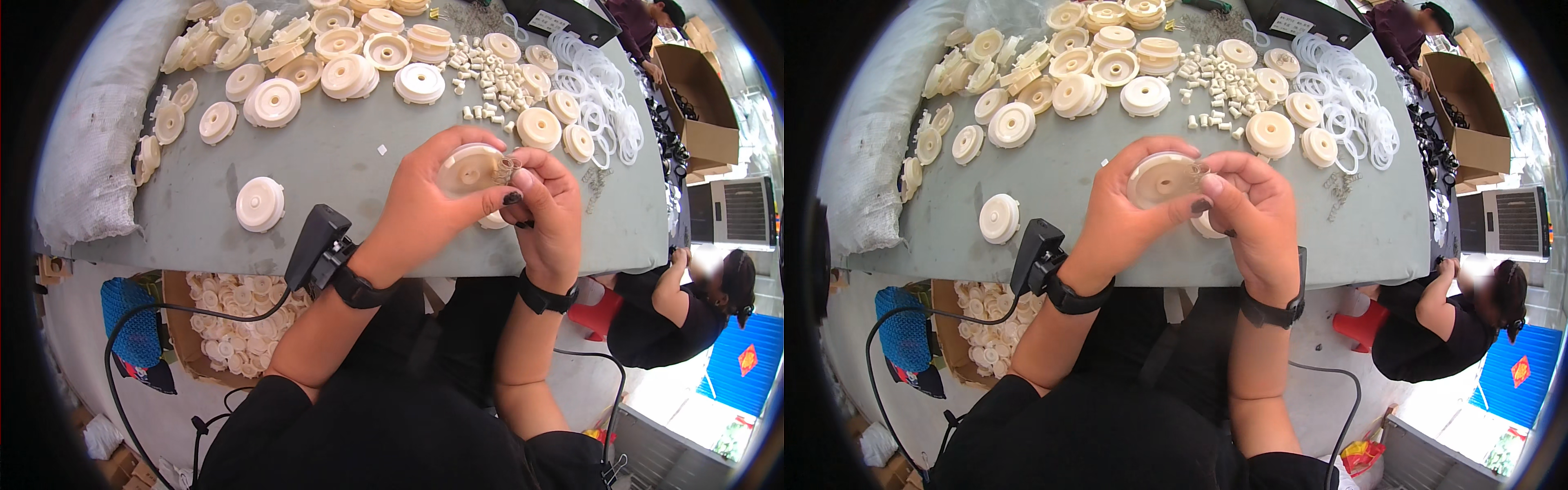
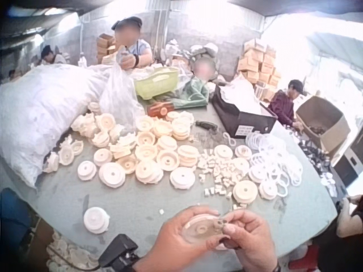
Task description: Assembling plastic components by inserting small white washers into plastic discs at a workbench.
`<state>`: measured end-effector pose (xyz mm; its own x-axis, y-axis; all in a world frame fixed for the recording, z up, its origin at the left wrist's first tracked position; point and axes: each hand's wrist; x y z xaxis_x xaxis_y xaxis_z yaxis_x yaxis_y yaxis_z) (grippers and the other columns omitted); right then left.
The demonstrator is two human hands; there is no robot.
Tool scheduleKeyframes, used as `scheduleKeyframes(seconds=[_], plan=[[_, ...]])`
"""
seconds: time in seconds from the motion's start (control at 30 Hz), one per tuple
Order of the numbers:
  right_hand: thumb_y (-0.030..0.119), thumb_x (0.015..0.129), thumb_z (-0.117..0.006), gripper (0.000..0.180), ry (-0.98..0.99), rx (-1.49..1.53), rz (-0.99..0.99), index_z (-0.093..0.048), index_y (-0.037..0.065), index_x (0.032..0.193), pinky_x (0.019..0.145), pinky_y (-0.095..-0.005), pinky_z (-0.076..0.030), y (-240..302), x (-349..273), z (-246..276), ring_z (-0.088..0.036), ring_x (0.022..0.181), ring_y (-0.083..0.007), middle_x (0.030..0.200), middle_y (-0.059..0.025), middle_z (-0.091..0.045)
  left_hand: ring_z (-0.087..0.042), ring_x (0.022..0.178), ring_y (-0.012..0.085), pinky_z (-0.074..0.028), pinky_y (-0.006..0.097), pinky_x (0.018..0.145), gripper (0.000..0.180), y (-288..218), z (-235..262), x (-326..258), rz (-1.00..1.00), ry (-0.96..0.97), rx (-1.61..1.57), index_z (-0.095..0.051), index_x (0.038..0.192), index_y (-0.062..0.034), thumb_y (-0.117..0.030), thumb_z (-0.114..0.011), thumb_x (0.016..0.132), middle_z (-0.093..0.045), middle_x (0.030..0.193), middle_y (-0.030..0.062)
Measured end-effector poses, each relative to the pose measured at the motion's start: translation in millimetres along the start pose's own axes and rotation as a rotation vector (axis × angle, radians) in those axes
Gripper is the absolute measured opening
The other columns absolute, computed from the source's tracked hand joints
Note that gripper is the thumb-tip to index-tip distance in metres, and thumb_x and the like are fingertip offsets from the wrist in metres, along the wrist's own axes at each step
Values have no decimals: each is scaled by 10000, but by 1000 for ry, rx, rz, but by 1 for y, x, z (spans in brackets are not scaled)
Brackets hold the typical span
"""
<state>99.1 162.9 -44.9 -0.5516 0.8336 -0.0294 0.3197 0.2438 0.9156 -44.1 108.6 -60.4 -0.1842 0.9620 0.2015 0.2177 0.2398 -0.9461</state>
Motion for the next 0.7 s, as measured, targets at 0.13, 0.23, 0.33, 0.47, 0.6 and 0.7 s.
scheduleKeyframes(seconds=[0.13,0.23,0.33,0.47,0.6,0.7], plan=[[108,825,-620,192,36,-97,-10,-570,-10,969,469,-165,-256,10,-4,4,-376,539,-3,677,44,-518,-578,813,86,-504,238,693,312,-3,9,2,47,66,43,-570,1025,-39,-119,-708,757,-606,908,28],[114,836,-612,179,29,-294,-14,-567,-8,958,517,-158,-300,22,-10,0,-412,595,-6,687,43,-525,-593,804,115,-543,269,658,293,-9,14,3,261,167,-111,-575,1015,-28,-146,-692,774,-605,914,49],[117,854,-590,179,85,-468,-40,-547,-7,976,561,-155,-327,31,-15,-3,-432,641,-11,696,44,-524,-600,804,136,-565,289,625,300,-13,19,3,306,228,-54,-568,1023,-21,-179,-677,793,-600,917,64],[140,877,-553,196,152,-385,-139,-512,12,1019,518,-161,-277,29,-16,0,-368,595,-5,669,60,-480,-605,785,136,-557,281,606,302,-13,24,1,300,314,-52,-553,1049,-28,-229,-628,835,-599,920,68],[151,881,-504,151,240,-10,-242,-505,45,990,456,-179,-190,17,-12,14,-262,532,-4,618,94,-373,-607,763,134,-546,274,601,291,-12,19,0,282,305,-63,-537,1070,-36,-236,-585,865,-602,922,69],[136,871,-474,118,218,-104,-216,-503,60,957,442,-183,-165,9,-8,17,-235,513,-7,605,105,-320,-596,764,119,-519,252,634,260,-5,16,-1,156,250,166,-548,1057,-38,-205,-584,861,-608,917,51]])
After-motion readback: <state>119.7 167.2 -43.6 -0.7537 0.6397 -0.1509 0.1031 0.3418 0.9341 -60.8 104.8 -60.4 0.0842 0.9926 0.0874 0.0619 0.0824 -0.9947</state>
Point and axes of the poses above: each hand's wrist, its own x-axis towards the middle knuckle, its own z-axis out of the back of the hand, y = z × x
